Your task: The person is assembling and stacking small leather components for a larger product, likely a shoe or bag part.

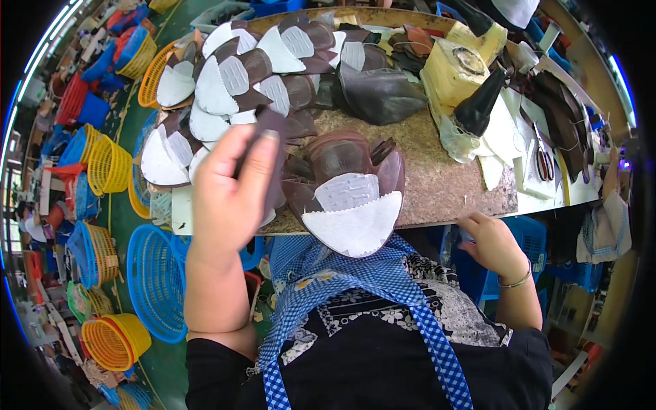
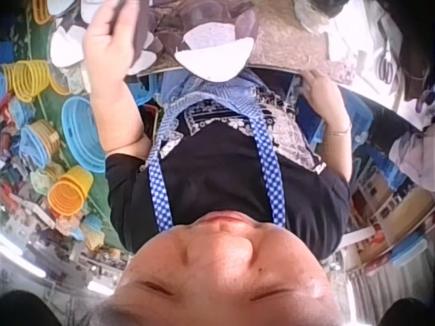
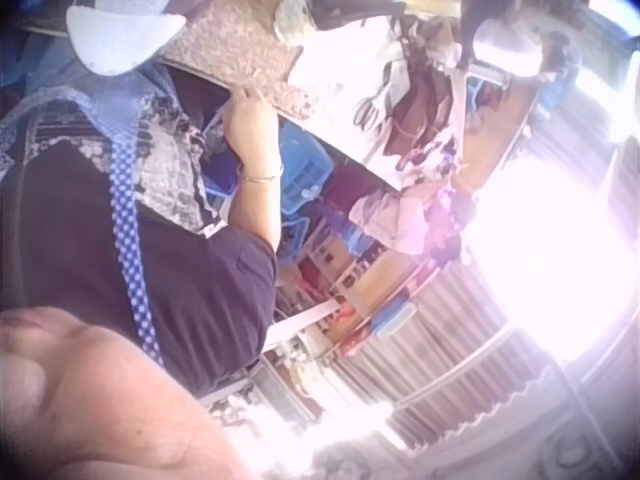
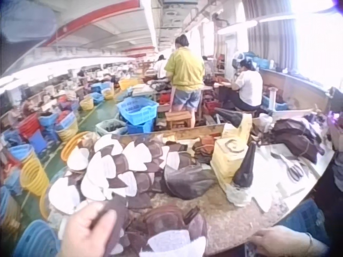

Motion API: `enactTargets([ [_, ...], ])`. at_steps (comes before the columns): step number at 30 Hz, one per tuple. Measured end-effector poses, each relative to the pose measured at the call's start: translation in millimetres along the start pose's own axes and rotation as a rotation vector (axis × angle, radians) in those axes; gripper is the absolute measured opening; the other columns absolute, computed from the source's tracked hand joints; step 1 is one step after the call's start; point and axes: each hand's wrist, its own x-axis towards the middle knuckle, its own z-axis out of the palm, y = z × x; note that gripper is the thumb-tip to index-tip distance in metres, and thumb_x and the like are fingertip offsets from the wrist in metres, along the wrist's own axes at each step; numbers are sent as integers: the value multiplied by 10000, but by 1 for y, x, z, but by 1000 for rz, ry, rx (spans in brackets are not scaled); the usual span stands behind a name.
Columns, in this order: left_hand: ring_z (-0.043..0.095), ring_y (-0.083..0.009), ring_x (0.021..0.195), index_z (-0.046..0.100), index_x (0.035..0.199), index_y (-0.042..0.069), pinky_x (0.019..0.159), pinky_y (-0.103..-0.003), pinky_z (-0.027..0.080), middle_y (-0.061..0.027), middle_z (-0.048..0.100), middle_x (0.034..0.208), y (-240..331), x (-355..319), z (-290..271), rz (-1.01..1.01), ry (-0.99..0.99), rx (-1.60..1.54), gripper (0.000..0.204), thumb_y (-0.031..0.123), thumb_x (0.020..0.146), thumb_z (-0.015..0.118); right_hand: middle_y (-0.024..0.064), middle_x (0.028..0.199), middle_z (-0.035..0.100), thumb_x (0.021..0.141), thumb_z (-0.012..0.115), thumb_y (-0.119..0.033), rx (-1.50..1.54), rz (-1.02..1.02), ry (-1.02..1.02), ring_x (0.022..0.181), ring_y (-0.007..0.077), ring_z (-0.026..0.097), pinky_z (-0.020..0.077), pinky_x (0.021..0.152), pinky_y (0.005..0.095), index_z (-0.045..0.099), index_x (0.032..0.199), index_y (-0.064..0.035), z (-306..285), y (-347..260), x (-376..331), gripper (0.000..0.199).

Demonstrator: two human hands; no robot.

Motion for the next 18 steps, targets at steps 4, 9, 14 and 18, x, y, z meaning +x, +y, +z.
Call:
enactTargets([
  [4, 664, -241, 742, 621, 972, 6, 550, -311, 523, -136, 653, 975, -8, -14, 58, 744, -151, 522, 142, 102, 869, 642, 164, 1234, 601, 919, 621, -310, 1618, -402, -124, 1169, 261, 580, 483, 957, 415, 513, 1285, 16, -2, -58, 50, 502],
  [9, 661, -242, 743, 609, 851, 26, 600, -306, 525, -122, 656, 1032, -18, -43, 71, 854, -298, 473, 533, 527, 737, 750, 165, 1318, 548, 957, 552, -335, 2283, -105, -238, 1204, 280, 549, 421, 1044, 425, 439, 1362, -2, 14, -90, 100, 537],
  [14, 598, -118, 853, 632, 991, 28, 763, -273, 479, -52, 652, 972, -56, -40, 37, -156, -18, -289, 329, 350, 962, 572, 174, 1328, 542, 946, 531, -379, 2323, -221, -315, 1222, 289, 537, 407, 1059, 429, 436, 1366, 4, 7, -94, 100, 576],
  [18, 607, -113, 912, 593, 1111, 30, 844, -274, 482, -34, 653, 1014, -41, -36, 55, -490, -117, -1120, 276, 270, 1006, 508, 171, 1307, 556, 937, 523, -352, 2307, -29, -376, 1209, 294, 544, 411, 1054, 435, 463, 1341, 7, 11, -107, 100, 544],
])
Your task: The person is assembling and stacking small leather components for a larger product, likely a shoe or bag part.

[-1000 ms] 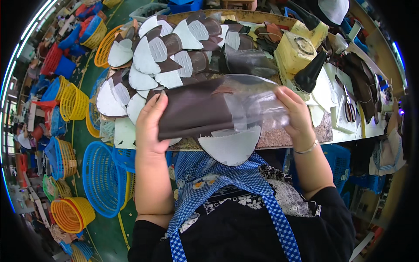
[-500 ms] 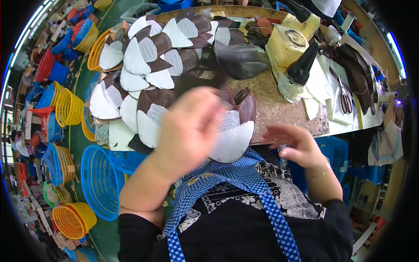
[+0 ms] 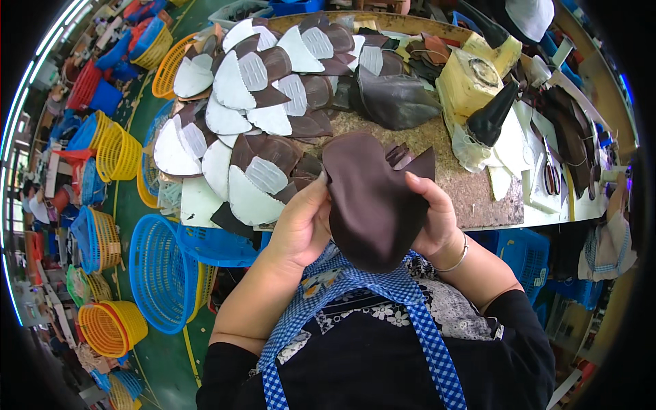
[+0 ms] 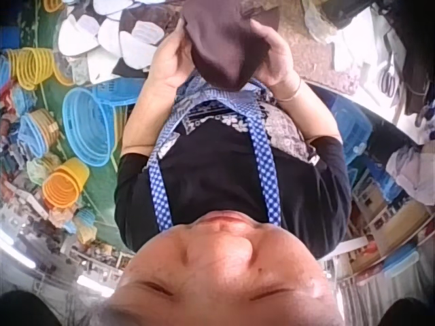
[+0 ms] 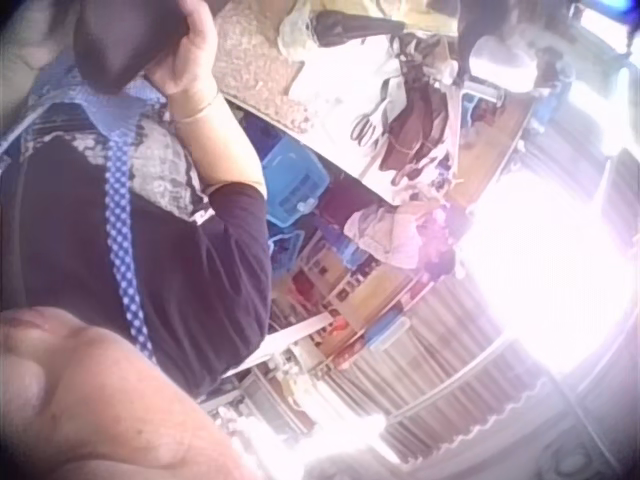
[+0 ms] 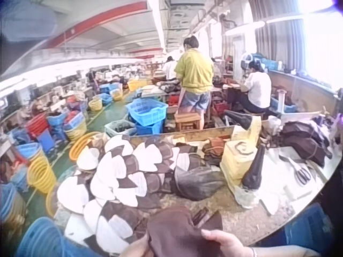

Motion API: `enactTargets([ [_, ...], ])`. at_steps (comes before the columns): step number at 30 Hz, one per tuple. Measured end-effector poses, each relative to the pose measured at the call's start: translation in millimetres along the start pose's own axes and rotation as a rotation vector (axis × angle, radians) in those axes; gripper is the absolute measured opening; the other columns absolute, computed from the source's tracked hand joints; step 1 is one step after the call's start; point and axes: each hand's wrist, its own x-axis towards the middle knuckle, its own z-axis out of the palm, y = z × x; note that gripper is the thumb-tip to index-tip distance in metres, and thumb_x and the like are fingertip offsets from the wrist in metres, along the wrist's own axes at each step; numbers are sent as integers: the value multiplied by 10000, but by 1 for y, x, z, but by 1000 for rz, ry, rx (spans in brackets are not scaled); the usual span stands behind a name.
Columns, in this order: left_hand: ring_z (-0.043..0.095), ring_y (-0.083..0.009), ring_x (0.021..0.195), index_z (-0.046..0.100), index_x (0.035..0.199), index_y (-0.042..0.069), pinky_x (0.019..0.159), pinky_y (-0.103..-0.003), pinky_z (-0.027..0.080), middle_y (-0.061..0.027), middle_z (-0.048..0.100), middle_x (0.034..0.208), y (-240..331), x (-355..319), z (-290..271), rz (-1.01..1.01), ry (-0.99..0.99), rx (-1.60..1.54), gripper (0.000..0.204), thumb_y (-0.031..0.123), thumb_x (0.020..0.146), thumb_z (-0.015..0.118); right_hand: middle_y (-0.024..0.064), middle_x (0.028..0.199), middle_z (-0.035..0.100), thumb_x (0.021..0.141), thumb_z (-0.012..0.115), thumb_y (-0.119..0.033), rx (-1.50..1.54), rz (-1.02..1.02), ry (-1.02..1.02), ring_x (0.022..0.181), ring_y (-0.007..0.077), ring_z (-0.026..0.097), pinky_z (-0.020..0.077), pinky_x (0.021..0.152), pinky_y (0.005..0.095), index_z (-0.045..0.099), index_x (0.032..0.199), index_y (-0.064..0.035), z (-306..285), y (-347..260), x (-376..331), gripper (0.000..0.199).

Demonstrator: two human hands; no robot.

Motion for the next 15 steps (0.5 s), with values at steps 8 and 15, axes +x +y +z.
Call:
enactTargets([
  [8, 557, -13, 721, 589, 1031, 36, 623, -155, 437, 16, 617, 847, -3, 6, -37, 395, 162, 288, 100, 78, 943, 612, 150, 1323, 543, 957, 504, -287, -119, -230, -18, 1246, 259, 508, 355, 1089, 420, 431, 1365, 21, -14, -5, -9, 515],
  [15, 483, 8, 620, 543, 989, 32, 557, -151, 370, 46, 544, 752, -18, -37, -59, 375, 161, 796, 100, 43, 927, 621, 99, 1212, 595, 742, 782, -26, -1218, -513, 52, 1066, 203, 602, 482, 919, 312, 516, 1318, -45, -27, -11, -28, 635],
])
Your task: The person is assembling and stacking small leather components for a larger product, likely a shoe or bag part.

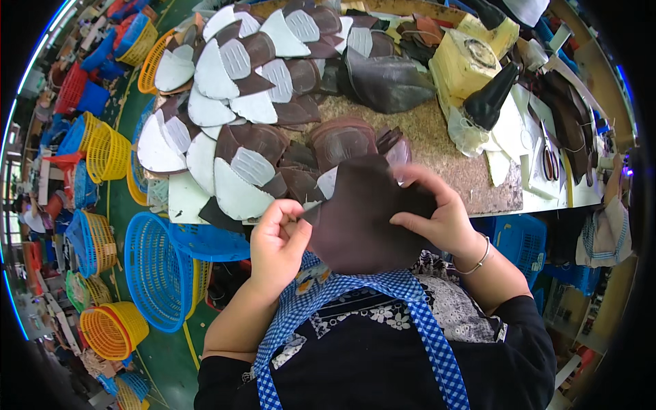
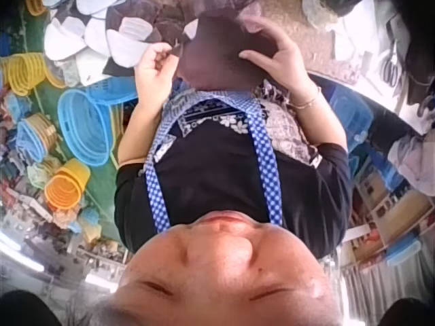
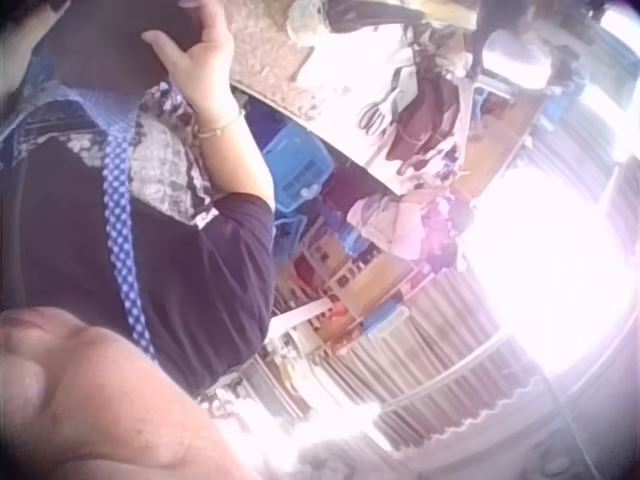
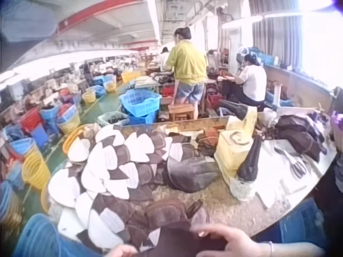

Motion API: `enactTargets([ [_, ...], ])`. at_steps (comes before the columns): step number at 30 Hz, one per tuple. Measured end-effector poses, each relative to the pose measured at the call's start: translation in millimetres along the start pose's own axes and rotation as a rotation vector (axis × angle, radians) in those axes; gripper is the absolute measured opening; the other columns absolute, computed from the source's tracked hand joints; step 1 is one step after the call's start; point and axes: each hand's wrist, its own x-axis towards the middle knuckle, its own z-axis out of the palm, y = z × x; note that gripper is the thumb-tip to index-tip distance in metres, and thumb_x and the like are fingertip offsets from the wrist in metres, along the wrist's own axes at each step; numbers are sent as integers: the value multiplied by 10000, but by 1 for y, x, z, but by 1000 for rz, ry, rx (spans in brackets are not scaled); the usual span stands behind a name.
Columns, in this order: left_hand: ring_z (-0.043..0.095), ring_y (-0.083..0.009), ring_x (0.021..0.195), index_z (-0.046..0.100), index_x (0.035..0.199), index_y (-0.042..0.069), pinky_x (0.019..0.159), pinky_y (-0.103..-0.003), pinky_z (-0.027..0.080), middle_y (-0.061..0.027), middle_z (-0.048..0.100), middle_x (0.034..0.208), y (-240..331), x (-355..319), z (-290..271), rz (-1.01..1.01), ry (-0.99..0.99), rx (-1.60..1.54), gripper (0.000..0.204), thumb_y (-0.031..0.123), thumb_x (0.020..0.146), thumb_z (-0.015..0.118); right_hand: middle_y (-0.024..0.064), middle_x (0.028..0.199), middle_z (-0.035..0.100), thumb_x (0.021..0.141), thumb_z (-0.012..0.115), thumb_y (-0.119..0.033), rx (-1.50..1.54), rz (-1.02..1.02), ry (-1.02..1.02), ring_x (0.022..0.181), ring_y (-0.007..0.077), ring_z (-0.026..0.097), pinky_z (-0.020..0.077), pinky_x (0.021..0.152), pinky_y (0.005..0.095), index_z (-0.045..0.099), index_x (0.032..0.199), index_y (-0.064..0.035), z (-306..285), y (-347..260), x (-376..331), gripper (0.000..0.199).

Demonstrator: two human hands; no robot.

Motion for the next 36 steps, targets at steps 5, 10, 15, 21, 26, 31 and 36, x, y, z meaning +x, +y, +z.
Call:
enactTargets([
  [5, 479, -19, 568, 538, 1022, 29, 508, -180, 405, 31, 519, 701, -10, -5, -2, -91, 54, 52, 144, 48, 913, 630, 134, 1121, 616, 734, 763, -39, -405, -137, -129, 999, 298, 626, 507, 872, 364, 656, 1142, -48, 0, -3, 3, 422],
  [10, 448, -19, 533, 474, 1096, 31, 471, -180, 387, 39, 457, 656, -8, 17, 0, 107, 139, 151, 258, 17, 899, 640, 154, 1119, 611, 722, 778, -76, -504, -244, -84, 996, 310, 620, 498, 872, 362, 657, 1150, -46, 0, 1, 27, 446],
  [15, 452, -17, 538, 446, 1124, 24, 483, -176, 409, 35, 464, 664, -22, 27, -5, 127, 184, 190, 317, -7, 884, 651, 152, 1146, 606, 752, 748, -94, -558, -252, -125, 994, 341, 624, 515, 855, 382, 643, 1162, -51, 0, 6, 41, 426],
  [21, 432, -16, 545, 436, 1127, 20, 486, -178, 376, 35, 462, 671, -35, 33, -7, 103, 160, 253, 341, -6, 875, 664, 155, 1152, 603, 746, 744, -83, -558, -229, -143, 996, 346, 624, 515, 856, 390, 643, 1161, -45, -1, 13, 46, 429],
  [26, 447, -102, 588, 448, 1100, -1, 512, -238, 368, -29, 476, 732, -31, 33, -3, 565, 290, 775, 377, -17, 820, 700, 157, 1189, 562, 735, 742, -64, -579, -199, -187, 1030, 354, 600, 506, 871, 395, 592, 1218, -48, 1, 8, 47, 506],
  [31, 497, -375, 1209, 500, 1272, 21, 997, -522, 392, -193, 496, 1289, -19, 25, 22, 783, -292, 1023, 654, 327, 761, 769, 170, 1217, 522, 685, 793, -115, -589, -144, -176, 1071, 363, 567, 490, 898, 400, 476, 1328, -56, -4, 6, 54, 719],
  [36, 319, -378, 1375, 420, 1395, 68, 1089, -566, 255, -166, 365, 1445, -18, 25, 17, 618, -408, 1095, 921, 527, 679, 774, 160, 1177, 547, 610, 847, -169, -746, 9, 312, 1027, 316, 588, 496, 870, 389, 484, 1297, -31, -40, 28, 61, 790],
])
